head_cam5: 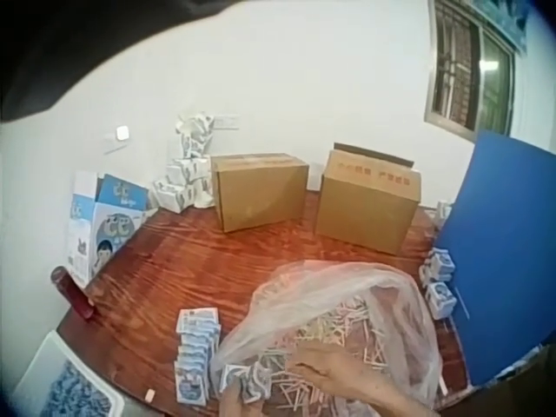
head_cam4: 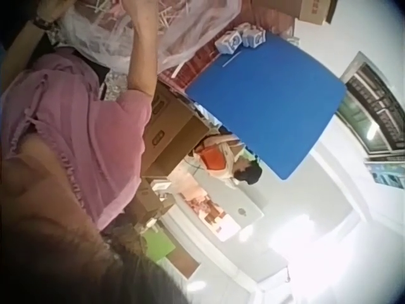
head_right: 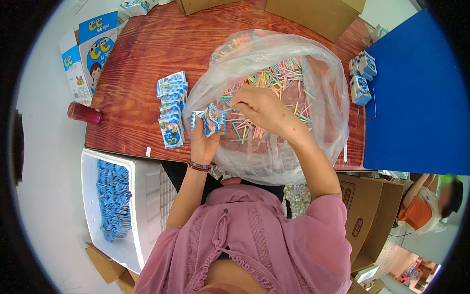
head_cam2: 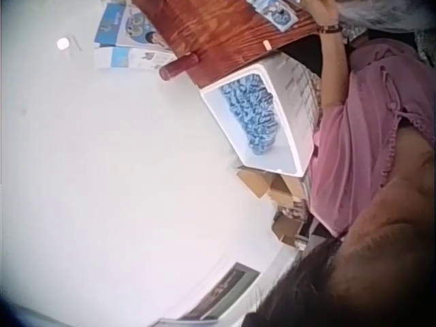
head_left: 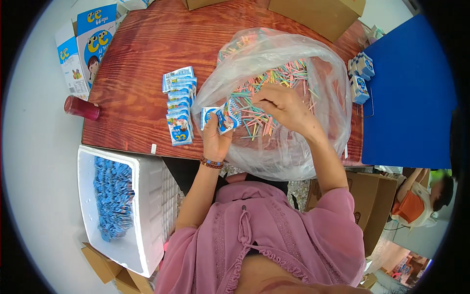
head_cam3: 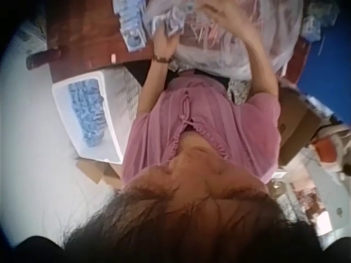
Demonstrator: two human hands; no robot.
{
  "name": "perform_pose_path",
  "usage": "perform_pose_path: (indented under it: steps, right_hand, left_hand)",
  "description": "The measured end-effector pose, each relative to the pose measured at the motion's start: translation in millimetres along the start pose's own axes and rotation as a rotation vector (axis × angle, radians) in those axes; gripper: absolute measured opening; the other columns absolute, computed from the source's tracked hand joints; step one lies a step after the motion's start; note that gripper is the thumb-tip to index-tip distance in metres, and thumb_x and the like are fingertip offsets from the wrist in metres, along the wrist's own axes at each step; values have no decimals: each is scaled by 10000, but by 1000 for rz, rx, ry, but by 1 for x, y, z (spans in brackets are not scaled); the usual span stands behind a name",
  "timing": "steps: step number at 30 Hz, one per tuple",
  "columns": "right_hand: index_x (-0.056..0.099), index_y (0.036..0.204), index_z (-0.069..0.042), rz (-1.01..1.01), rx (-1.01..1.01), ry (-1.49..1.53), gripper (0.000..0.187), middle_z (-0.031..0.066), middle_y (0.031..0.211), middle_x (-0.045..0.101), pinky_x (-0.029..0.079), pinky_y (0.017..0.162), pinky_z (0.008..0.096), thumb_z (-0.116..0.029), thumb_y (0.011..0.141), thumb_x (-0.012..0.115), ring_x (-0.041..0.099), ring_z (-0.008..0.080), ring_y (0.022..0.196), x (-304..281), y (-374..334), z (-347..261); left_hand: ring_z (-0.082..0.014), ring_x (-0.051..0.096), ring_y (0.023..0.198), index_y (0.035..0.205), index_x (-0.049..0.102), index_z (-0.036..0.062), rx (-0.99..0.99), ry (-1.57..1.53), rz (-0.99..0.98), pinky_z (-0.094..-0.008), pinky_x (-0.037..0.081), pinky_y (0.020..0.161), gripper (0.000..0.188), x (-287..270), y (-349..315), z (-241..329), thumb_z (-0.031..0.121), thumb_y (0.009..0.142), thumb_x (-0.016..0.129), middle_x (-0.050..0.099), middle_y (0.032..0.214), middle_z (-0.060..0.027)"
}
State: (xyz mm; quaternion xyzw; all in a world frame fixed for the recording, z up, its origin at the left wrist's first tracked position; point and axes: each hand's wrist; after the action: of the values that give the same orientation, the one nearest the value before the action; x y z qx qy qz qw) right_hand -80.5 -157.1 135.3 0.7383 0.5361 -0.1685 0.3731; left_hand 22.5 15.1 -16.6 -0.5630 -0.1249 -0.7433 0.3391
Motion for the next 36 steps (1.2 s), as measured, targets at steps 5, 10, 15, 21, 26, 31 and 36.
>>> perform_pose_path:
  steps: [5, 10, 15, 21, 26, 31, 36]
  right_hand:
    - [618, 906, -16, -184, -105, -114, 65, 110, 849, 603, 473, 672, 389, -44, 855, 589, 598, 296, 770, 12, 21, -14]
    - [600, 903, -31, -270, 39, -82, 71, 94, 776, 609, 475, 616, 356, -88, 865, 618, 598, 246, 676, 41, 39, -31]
    - [606, 927, -3, 1, 228, 308, 163, 22, 719, 585, 431, 556, 257, -147, 880, 666, 531, 86, 642, 68, 30, -17]
    - [674, 981, -4, 8, 302, 422, 153, 50, 809, 667, 453, 635, 229, -98, 860, 667, 585, 90, 694, 104, 23, -17]
    - [681, 984, -34, -146, 192, 190, 159, 102, 801, 660, 467, 628, 312, -125, 862, 635, 627, 190, 712, 141, 48, -5]
    - [673, 941, -53, -194, 52, 12, 164, 132, 893, 669, 486, 693, 407, -183, 872, 602, 635, 325, 812, 196, 67, 15]
    - [673, 927, -84, -6, 61, -13, 181, 108, 965, 672, 494, 730, 424, -235, 873, 590, 637, 332, 851, 174, 50, 32]
  left_hand:
    - [-197, 621, 1062, 1191, 553, 46, 34, 6, 11, -368, 517, 916, 311, 4, -7, 9, 268, 974, 550, 633, 1174, -79]
    - [-188, 632, 1036, 1170, 579, 40, 34, -45, -22, -356, 525, 902, 302, -4, -13, 16, 264, 968, 560, 644, 1159, -77]
    - [-187, 619, 1050, 1195, 556, 38, 120, -116, 52, -365, 512, 908, 328, 8, -19, 26, 280, 974, 550, 634, 1173, -72]
    - [-176, 642, 982, 1123, 591, 19, 279, 71, 77, -314, 521, 847, 220, 5, -28, 34, 174, 969, 565, 652, 1104, -94]
    - [-138, 587, 1002, 1155, 568, -13, 669, 682, 485, -280, 459, 907, 213, -25, -61, 57, 57, 954, 554, 612, 1107, -72]
    - [-263, 517, 1092, 1187, 549, 20, 912, 1644, 524, -363, 391, 917, 370, -53, -72, 77, 113, 855, 684, 569, 1161, -125]
    - [-304, 459, 1181, 1235, 546, 64, 788, 2007, 547, -441, 284, 1002, 447, -58, -70, 73, 206, 832, 676, 525, 1230, -129]
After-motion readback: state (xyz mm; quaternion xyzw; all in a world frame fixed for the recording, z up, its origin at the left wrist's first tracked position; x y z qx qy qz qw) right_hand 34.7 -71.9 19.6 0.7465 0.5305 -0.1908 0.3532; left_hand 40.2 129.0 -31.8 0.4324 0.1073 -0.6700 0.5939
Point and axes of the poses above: each hand's wrist, its own y-axis towards the middle knuckle, its own x-axis out of the palm, z = x × y
